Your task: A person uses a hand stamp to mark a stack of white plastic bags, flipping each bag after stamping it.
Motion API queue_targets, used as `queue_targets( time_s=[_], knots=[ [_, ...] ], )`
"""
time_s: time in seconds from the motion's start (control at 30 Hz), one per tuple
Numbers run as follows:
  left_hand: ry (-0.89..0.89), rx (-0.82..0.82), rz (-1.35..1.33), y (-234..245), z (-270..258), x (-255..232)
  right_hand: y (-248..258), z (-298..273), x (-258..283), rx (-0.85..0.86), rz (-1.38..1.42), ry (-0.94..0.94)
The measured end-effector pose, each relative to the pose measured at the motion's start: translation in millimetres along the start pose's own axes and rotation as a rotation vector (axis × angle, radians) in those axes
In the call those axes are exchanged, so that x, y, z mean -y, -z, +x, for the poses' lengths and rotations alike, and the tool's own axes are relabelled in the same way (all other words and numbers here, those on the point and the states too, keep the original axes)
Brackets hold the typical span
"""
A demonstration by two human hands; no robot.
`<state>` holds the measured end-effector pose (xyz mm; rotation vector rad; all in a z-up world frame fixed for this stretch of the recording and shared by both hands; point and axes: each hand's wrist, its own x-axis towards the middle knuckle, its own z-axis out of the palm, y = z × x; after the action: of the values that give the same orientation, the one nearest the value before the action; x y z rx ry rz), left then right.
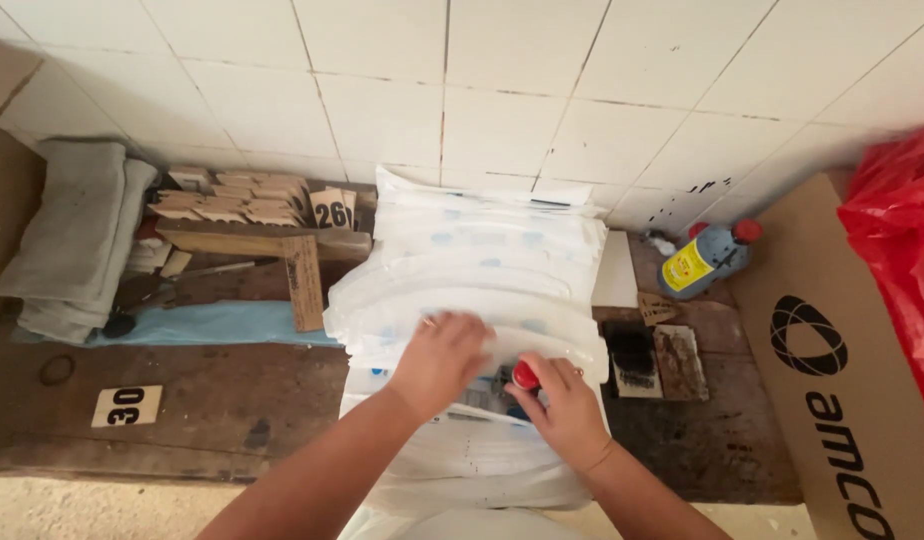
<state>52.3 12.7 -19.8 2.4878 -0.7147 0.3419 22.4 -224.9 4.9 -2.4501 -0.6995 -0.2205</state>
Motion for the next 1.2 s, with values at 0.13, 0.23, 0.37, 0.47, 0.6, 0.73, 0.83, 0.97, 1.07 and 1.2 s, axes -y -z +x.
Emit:
queue_targets(
  time_s=[0.13, 0.23, 0.37, 0.47, 0.6, 0.73, 0.83, 0.97, 1.07, 1.2],
  knots=[
    [-0.123, 0.64, -0.132, 30.5, -22.2, -7.6, 38.8, 36.4, 26.1, 0.288, 0.277, -0.568],
    [0.136, 0.688, -0.133, 27.1, -35.1, 4.8, 60.7, 41.3, 20.6, 0.079, 0.403, -0.755],
    [0.304, 0.592, -0.247, 39.7, -27.7, -8.7, 85.8, 27.4, 16.0, -0.159, 0.375, -0.754],
    [0.628, 0.588, -0.455, 69.5, -4.1, -30.1, 95.2, 12.8, 6.5, -0.344, 0.676, -0.452],
    [0.629, 0.692, -0.456, 58.2, -1.0, -21.1, 106.2, -4.2, 17.0, -0.331, 0.589, -0.396],
    [0.641, 0.799, -0.59, 64.4, 4.6, -16.3, 96.5, -19.3, 18.7, -0.214, 0.454, -0.426],
    [0.519, 0.694, -0.416, 36.5, 0.6, 1.3, 83.1, -12.2, 20.7, -0.009, 0.216, -0.488],
    [0.383, 0.402, -0.046, 14.0, 7.4, 4.7, 35.8, -4.5, 22.6, 0.125, 0.133, -0.277],
    [0.055, -0.158, 0.082, 13.0, 3.2, -0.7, -3.9, -7.8, 10.9, 0.195, 0.068, -0.21],
    [-0.209, 0.176, -0.066, 31.6, -11.3, -18.4, 0.2, 3.0, 6.0, 0.025, 0.109, -0.012]
  ],
)
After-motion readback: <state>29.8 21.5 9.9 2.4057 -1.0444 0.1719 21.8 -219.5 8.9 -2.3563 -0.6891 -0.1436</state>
